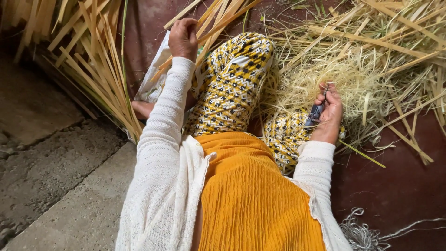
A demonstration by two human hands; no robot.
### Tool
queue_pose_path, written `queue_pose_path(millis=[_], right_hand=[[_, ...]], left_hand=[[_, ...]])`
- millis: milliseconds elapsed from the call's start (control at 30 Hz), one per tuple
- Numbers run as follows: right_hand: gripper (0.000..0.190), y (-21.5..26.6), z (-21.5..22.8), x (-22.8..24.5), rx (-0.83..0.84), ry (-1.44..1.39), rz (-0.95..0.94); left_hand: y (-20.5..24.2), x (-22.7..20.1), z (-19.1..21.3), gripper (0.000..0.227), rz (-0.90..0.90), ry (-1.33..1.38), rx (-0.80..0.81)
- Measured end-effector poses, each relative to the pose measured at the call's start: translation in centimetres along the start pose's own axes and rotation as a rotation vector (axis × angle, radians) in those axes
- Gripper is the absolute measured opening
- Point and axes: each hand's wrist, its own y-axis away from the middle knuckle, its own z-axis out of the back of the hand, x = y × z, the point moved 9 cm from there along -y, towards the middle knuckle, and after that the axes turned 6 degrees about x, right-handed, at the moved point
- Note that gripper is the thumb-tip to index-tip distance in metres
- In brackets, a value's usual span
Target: A person sits on the floor and uses a small knife to shave thin strips of bamboo for crafting.
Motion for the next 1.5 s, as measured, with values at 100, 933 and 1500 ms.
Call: queue_pose_path(millis=[100,933,1500], right_hand=[[0.037,0.2,0.1,0.1,-0.001,0.01,0.0],[0.044,13.7,-6.1,-0.9,0.45,0.051,0.127],[0.047,18.3,-12.0,-1.2,0.615,0.126,0.137]], left_hand=[[0.0,-1.1,0.3,0.023,-0.07,0.025,-0.022],[14.9,-23.3,-4.5,0.028,0.035,0.587,1.217],[19.6,-27.5,-2.7,0.034,-0.023,0.475,1.386]])
